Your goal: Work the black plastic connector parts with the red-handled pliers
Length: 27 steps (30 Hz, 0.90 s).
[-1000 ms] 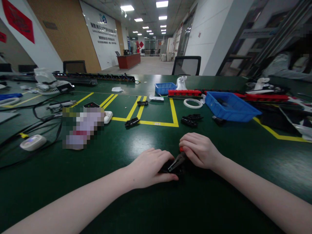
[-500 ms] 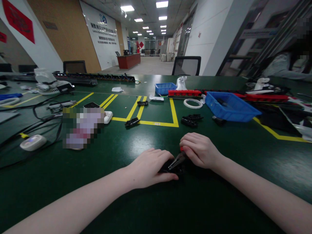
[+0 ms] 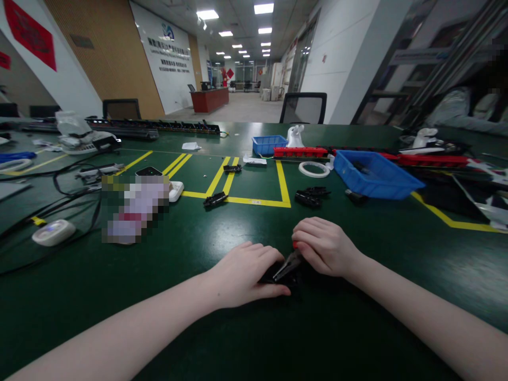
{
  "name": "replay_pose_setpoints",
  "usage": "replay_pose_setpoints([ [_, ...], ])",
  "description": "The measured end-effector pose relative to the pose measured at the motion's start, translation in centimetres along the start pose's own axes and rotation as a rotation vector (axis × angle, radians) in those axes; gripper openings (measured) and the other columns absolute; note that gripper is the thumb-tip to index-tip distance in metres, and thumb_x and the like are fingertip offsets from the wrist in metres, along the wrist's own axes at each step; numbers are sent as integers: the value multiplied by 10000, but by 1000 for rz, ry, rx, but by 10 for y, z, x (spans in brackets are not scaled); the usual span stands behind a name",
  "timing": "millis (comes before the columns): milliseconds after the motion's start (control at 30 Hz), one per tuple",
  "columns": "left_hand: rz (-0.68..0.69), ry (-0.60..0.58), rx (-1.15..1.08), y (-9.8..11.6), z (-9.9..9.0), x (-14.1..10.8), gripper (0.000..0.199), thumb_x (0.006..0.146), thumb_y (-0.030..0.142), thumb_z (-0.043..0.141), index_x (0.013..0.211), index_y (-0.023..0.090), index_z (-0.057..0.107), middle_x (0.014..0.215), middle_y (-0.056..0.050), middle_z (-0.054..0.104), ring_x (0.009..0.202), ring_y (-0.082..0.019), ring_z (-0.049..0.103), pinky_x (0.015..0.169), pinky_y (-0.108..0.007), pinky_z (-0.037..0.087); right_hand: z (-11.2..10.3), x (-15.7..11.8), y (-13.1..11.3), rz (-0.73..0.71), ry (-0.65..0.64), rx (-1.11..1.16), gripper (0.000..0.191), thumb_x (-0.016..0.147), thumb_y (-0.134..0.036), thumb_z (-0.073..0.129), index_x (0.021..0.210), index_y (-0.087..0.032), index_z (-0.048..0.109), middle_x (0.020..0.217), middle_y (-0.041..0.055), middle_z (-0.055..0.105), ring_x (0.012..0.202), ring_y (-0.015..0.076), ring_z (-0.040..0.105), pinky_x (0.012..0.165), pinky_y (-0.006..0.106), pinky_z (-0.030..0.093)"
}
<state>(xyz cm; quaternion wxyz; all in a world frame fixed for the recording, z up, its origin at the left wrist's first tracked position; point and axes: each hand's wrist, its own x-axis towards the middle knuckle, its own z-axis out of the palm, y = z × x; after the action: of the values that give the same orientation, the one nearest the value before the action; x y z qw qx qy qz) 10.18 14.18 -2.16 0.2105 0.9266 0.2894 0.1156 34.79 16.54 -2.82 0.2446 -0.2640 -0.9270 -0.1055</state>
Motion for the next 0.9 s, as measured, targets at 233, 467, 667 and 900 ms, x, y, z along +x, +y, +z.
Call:
replay_pose_setpoints([
  [233, 5, 2, 12, 0, 1, 0, 384, 923, 512, 699, 1087, 182, 592, 993, -39, 711, 875, -232, 679, 744, -344, 460, 0, 0, -1, -13, 10, -10, 272, 994, -200, 400, 816, -189, 605, 792, 60, 650, 732, 172, 590, 693, 329, 446],
  [467, -3, 3, -22, 0, 0, -1, 362, 931, 486, 697, 1092, 176, 600, 990, -39, 705, 876, -233, 677, 758, -347, 471, 1, 0, 0, -2, 18, -2, 278, 995, -190, 401, 807, -180, 606, 780, 57, 645, 717, 167, 580, 680, 326, 430],
  [667, 3, 17, -33, 0, 0, 0, 346, 937, 482, 690, 1087, 183, 601, 989, -37, 704, 881, -235, 679, 756, -341, 470, 1, 0, 1, 16, 18, 10, 289, 1001, -197, 386, 800, -191, 594, 776, 51, 646, 706, 163, 571, 669, 328, 417],
  [900, -2, 9, -46, 1, -2, -1, 349, 936, 469, 697, 1097, 173, 603, 996, -40, 706, 883, -233, 676, 767, -352, 474, 0, 0, 1, 26, 29, 23, 294, 1012, -216, 383, 811, -188, 597, 783, 55, 651, 722, 169, 580, 672, 331, 423],
])
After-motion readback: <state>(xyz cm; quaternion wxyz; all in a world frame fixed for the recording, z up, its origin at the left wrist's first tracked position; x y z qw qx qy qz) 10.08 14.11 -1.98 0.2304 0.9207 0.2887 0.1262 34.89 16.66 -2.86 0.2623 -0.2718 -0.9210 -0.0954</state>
